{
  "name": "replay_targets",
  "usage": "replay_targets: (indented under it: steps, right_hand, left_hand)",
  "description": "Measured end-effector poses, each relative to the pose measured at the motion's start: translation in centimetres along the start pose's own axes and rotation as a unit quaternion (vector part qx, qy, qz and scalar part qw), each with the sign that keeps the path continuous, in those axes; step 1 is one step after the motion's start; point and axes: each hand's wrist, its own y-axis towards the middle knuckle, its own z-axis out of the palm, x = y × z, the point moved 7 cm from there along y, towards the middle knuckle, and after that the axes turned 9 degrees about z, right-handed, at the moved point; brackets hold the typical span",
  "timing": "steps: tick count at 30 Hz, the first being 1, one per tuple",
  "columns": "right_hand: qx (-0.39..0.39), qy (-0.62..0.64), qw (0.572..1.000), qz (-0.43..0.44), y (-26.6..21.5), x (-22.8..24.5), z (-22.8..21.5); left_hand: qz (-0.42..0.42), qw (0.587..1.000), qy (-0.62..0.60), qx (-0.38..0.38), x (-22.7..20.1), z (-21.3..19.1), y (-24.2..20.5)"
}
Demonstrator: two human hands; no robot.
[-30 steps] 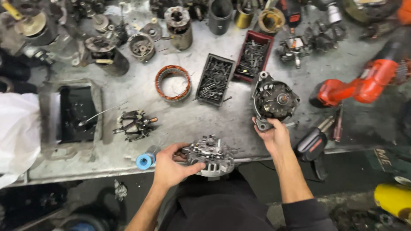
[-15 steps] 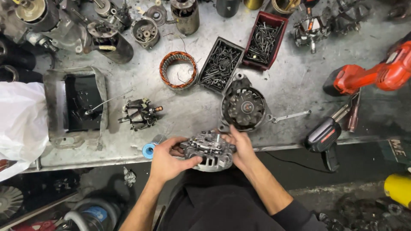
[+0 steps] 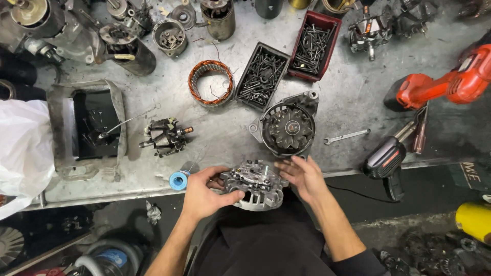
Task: The person uses a soldering iron to solder wires onto a metal electrical component, likely an alternator stator, on a cluttered workbench. They handle a spool of solder wire and the component, applying heat and solder to the connection points.
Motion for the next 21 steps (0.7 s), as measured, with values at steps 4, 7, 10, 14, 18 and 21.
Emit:
replay_targets:
  steps: [4,7,10,14,18,21]
  right_hand:
    - [-0.034,-0.009,0.999,0.014,-1.8,3.2,2.8]
    - [-0.026,-0.054,0.998,-0.007,-0.3,3.8,1.0]
    - [-0.015,-0.061,0.997,-0.038,0.1,4.6,0.3]
    - [0.020,-0.076,0.996,-0.031,-0.8,5.2,1.4]
    - [-0.030,-0.143,0.988,-0.044,-1.9,5.3,1.2]
    - [-0.101,-0.205,0.973,-0.024,-1.7,2.9,-2.7]
  left_hand:
    - [-0.005,1.000,0.011,0.018,-0.7,1.2,1.2]
    - [-0.034,0.998,0.037,0.031,-1.1,2.2,2.3]
    - [-0.064,0.994,0.072,0.042,-1.5,3.0,3.0]
    - [-0.080,0.990,0.111,0.035,-2.5,4.1,4.0]
    - [-0.083,0.986,0.140,0.018,-3.1,4.7,4.5]
    - [-0.076,0.988,0.136,0.003,-3.5,4.9,4.8]
